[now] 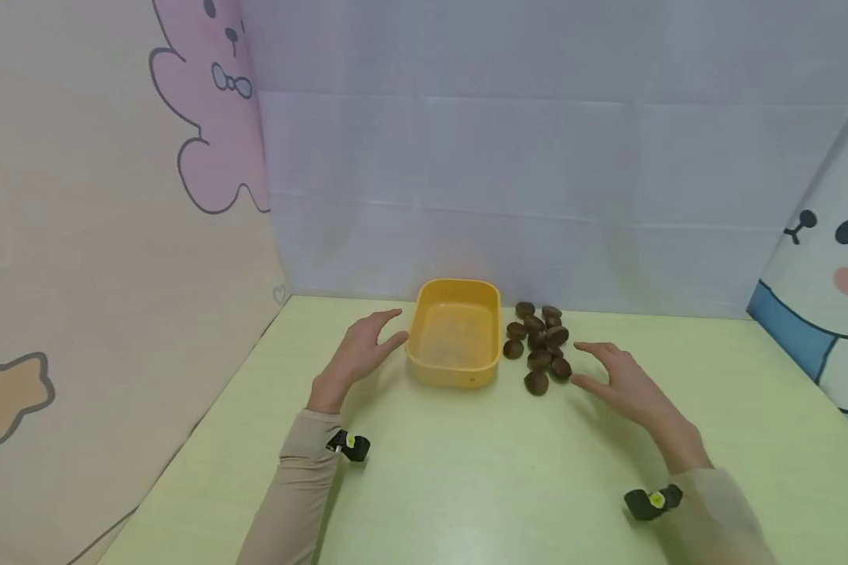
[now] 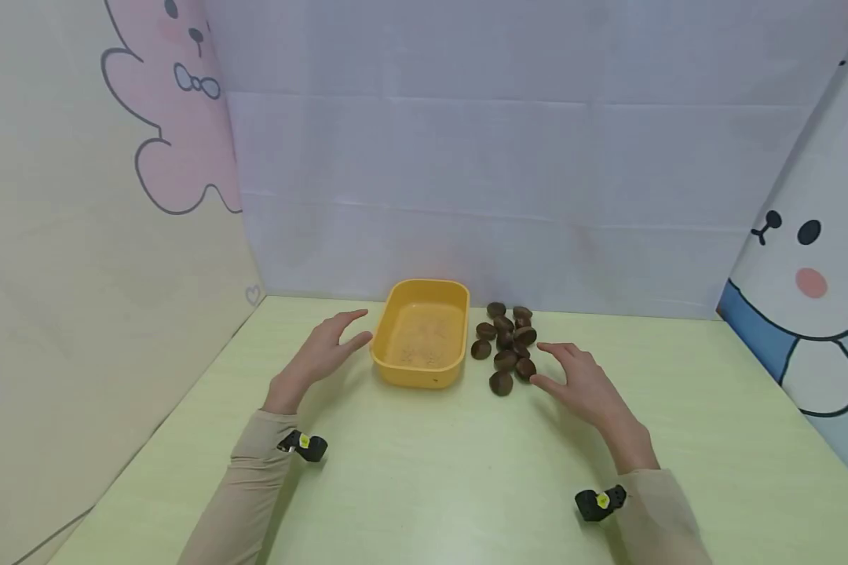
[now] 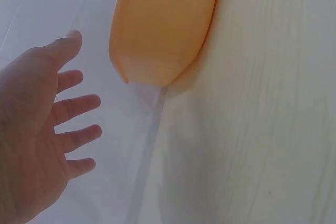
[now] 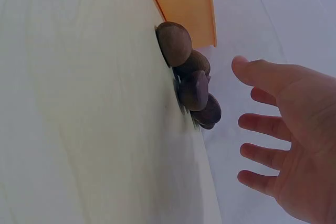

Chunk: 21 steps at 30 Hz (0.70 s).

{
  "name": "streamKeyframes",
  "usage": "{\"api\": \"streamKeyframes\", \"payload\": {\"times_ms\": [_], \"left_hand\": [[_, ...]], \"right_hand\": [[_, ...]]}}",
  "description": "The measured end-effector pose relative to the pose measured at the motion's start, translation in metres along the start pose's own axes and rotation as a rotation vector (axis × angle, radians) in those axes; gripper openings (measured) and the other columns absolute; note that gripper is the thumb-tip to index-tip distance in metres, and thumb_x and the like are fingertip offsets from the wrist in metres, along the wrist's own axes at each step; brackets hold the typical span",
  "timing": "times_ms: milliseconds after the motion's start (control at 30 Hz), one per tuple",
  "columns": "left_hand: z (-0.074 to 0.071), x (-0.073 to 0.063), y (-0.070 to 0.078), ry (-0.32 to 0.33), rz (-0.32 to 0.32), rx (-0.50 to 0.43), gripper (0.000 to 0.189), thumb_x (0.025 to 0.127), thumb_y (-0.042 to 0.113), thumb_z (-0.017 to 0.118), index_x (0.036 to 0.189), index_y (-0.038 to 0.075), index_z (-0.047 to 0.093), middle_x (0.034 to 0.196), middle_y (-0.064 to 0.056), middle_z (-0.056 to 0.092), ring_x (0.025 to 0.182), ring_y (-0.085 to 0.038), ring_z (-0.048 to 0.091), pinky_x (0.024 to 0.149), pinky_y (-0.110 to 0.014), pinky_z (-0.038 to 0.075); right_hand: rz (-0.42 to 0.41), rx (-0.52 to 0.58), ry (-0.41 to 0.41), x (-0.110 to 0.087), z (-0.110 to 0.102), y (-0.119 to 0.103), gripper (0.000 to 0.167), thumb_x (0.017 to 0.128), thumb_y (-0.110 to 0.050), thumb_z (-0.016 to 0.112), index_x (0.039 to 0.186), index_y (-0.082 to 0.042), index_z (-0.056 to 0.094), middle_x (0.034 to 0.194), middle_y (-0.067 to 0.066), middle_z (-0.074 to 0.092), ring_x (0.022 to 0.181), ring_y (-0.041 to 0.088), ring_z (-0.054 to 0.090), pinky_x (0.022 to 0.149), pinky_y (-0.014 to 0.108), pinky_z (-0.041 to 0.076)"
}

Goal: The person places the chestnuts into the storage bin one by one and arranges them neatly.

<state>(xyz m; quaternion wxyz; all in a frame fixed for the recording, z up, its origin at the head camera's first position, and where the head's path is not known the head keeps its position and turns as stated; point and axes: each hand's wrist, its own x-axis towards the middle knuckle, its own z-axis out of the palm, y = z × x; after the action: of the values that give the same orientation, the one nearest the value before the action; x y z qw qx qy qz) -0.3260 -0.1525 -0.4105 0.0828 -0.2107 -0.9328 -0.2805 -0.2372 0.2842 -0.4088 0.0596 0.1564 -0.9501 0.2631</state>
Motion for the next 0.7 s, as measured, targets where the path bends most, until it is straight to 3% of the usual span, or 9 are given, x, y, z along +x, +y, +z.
{"api": "streamKeyframes", "payload": {"times_ms": [200, 433, 700], "left_hand": [[0.007, 0.0, 0.006, -0.072, -0.059, -0.119, 0.061, 0.099, 0.049, 0.052, 0.151, 0.018, 0.042, 0.151, -0.007, 0.048, 0.142, -0.03, 0.04, 0.116, -0.05, 0.032], [0.008, 0.0, 0.012, -0.088, -0.055, -0.134, 0.061, 0.099, 0.049, 0.053, 0.15, 0.017, 0.043, 0.147, -0.008, 0.051, 0.135, -0.032, 0.049, 0.11, -0.05, 0.039], [0.008, -0.001, 0.018, -0.117, -0.081, -0.141, 0.064, 0.098, 0.05, 0.053, 0.151, 0.017, 0.042, 0.152, -0.007, 0.046, 0.136, -0.033, 0.048, 0.11, -0.051, 0.039]], "right_hand": [[-0.011, 0.081, -0.044, 0.005, 0.014, 0.0, 0.06, 0.096, -0.032, 0.063, 0.146, -0.002, 0.045, 0.144, 0.027, 0.045, 0.133, 0.051, 0.039, 0.104, 0.068, 0.034], [-0.048, 0.094, -0.036, 0.008, 0.02, 0.003, 0.057, 0.096, -0.027, 0.063, 0.144, -0.001, 0.047, 0.142, 0.028, 0.048, 0.131, 0.051, 0.042, 0.104, 0.067, 0.034], [-0.087, 0.059, -0.027, 0.01, 0.024, 0.002, 0.055, 0.094, -0.019, 0.066, 0.141, 0.003, 0.049, 0.138, 0.032, 0.049, 0.127, 0.052, 0.046, 0.105, 0.066, 0.036]]}}
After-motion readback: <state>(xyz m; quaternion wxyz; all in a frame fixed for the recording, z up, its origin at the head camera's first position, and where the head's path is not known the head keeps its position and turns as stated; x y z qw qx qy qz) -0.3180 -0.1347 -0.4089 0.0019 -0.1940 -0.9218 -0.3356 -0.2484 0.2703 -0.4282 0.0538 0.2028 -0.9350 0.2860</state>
